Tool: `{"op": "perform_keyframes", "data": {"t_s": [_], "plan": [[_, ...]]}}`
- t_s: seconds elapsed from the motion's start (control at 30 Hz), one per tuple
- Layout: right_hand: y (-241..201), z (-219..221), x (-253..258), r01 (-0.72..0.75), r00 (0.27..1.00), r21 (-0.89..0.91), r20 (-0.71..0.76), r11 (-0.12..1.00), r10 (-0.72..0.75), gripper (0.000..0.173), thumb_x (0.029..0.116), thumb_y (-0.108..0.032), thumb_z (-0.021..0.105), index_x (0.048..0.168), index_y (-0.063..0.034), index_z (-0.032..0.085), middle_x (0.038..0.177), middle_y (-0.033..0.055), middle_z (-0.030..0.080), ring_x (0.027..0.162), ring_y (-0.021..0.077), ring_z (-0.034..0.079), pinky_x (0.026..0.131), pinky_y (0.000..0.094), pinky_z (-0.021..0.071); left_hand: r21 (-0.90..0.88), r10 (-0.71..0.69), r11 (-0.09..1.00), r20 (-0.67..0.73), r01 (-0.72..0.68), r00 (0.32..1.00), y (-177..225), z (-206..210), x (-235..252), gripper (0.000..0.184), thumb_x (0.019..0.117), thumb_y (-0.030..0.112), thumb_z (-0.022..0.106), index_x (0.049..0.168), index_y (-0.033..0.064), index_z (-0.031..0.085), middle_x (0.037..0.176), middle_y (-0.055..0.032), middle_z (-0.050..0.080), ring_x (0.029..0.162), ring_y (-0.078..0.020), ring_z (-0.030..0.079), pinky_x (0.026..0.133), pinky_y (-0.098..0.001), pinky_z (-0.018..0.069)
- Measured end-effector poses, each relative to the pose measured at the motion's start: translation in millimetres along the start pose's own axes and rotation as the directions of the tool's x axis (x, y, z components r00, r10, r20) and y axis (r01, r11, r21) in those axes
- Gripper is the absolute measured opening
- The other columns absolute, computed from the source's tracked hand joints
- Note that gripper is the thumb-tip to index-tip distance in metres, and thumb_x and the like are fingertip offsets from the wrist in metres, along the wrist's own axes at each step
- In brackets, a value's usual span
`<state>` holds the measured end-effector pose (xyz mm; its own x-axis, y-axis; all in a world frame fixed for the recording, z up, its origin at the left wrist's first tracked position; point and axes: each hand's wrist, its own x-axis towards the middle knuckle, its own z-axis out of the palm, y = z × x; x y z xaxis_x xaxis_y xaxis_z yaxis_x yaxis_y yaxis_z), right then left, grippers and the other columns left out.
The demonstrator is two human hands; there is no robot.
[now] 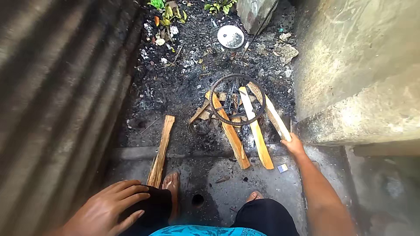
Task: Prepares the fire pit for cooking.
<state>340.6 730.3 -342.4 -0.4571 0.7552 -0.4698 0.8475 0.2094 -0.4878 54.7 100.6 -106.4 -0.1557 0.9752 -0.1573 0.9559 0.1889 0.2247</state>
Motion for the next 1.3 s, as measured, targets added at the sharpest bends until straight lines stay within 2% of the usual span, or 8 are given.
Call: {"op": "perform_keyframes", "data": {"t_s": [0.53, 0.7, 0.87, 0.97, 1.03, 1.17, 1.23, 1.3], "plan": [[-7, 12, 58, 0.152, 0.986, -0.148, 0.087, 0.977, -0.141, 0.068, 0.0886, -0.029, 0.076, 0.149, -0.0118, 0.049, 0.13, 0.0234, 0.066, 0.124, 0.0408, 0.062, 0.106, 0.0618, 0.0467, 0.019, -0.016, 1.0, 0.096, 0.015, 0.995, -6, -7, 19, 0.049, 0.099, 0.058, 0.048, 0.115, 0.0194, 0.074, 0.122, -0.0035, 0.073, 0.124, -0.0255, 0.064, 0.106, -0.0448, 0.0492], [-3, 11, 69, 0.241, 0.969, -0.185, 0.101, 0.953, -0.225, 0.072, 0.0906, -0.032, 0.075, 0.154, -0.0117, 0.047, 0.147, 0.0213, 0.054, 0.135, 0.0392, 0.054, 0.113, 0.0601, 0.0415, 0.007, -0.032, 0.999, 0.112, 0.031, 0.993, -2, -11, 27, 0.05, 0.099, 0.057, 0.049, 0.114, 0.0171, 0.075, 0.122, -0.0062, 0.073, 0.123, -0.0288, 0.064, 0.104, -0.0488, 0.0501], [-10, 10, 65, 0.177, 0.981, -0.287, 0.131, 0.941, -0.145, 0.095, 0.0903, -0.044, 0.075, 0.163, -0.0094, 0.026, 0.156, 0.022, 0.045, 0.143, 0.0408, 0.045, 0.116, 0.0612, 0.036, 0.013, -0.003, 1.0, 0.087, 0.002, 0.996, -3, -6, 28, 0.051, 0.0991, 0.058, 0.047, 0.115, 0.0193, 0.074, 0.122, -0.0039, 0.073, 0.123, -0.0267, 0.064, 0.104, -0.0472, 0.0503], [-14, 10, 39, 0.164, 0.984, -0.285, -0.019, 0.944, -0.177, 0.093, 0.0915, -0.046, 0.074, 0.162, -0.0074, 0.028, 0.159, 0.0218, 0.041, 0.145, 0.0416, 0.042, 0.117, 0.0616, 0.0338, 0.021, 0.019, 1.0, 0.056, -0.02, 0.998, -3, -2, 27, 0.05, 0.0987, 0.059, 0.046, 0.115, 0.0205, 0.075, 0.121, -0.0025, 0.073, 0.122, -0.0249, 0.064, 0.104, -0.0458, 0.0506], [-7, 18, 8, 0.246, 0.934, -0.23, -0.204, 0.942, -0.294, 0.07, 0.0966, -0.037, 0.069, 0.155, -0.0062, 0.044, 0.156, 0.0209, 0.047, 0.143, 0.0417, 0.045, 0.117, 0.0603, 0.0358, 0.03, 0.025, 0.999, 0.032, -0.026, 0.999, -2, 1, 24, 0.05, 0.0987, 0.059, 0.045, 0.114, 0.0214, 0.075, 0.121, -0.0012, 0.073, 0.122, -0.0238, 0.064, 0.103, -0.0452, 0.0508], [25, 56, -75, 0.418, 0.825, -0.096, -0.376, 0.903, -0.422, 0.026, 0.099, -0.019, 0.06, 0.112, -0.0034, 0.076, 0.132, 0.0173, 0.066, 0.127, 0.0395, 0.058, 0.111, 0.0556, 0.0433, 0.003, 0.032, 0.999, -0.026, -0.032, 0.999, -3, 12, 11, 0.051, 0.0992, 0.059, 0.044, 0.116, 0.0213, 0.074, 0.122, -0.0012, 0.072, 0.123, -0.024, 0.063, 0.104, -0.0463, 0.05], [47, 81, -118, 0.361, 0.855, 0.08, -0.427, 0.929, -0.295, 0.021, 0.0979, -0.013, 0.062, 0.102, 0.0012, 0.077, 0.122, 0.0201, 0.07, 0.122, 0.0405, 0.06, 0.111, 0.0539, 0.0431, -0.052, 0.027, 0.998, -0.01, -0.027, 1.0, -6, 15, 3, 0.052, 0.0994, 0.058, 0.045, 0.118, 0.0183, 0.073, 0.126, -0.005, 0.071, 0.127, -0.0278, 0.061, 0.105, -0.0501, 0.0485], [78, 108, -162, 0.177, 0.897, 0.307, -0.441, 0.935, -0.025, 0.021, 0.0991, -0.011, 0.062, 0.097, 0.0057, 0.075, 0.118, 0.0233, 0.068, 0.12, 0.039, 0.059, 0.11, 0.0513, 0.0428, -0.121, 0.021, 0.992, 0.041, -0.016, 0.999, -6, 16, -2, 0.054, 0.0988, 0.057, 0.047, 0.121, 0.015, 0.072, 0.127, -0.009, 0.07, 0.128, -0.0315, 0.06, 0.107, -0.053, 0.0464]]}}
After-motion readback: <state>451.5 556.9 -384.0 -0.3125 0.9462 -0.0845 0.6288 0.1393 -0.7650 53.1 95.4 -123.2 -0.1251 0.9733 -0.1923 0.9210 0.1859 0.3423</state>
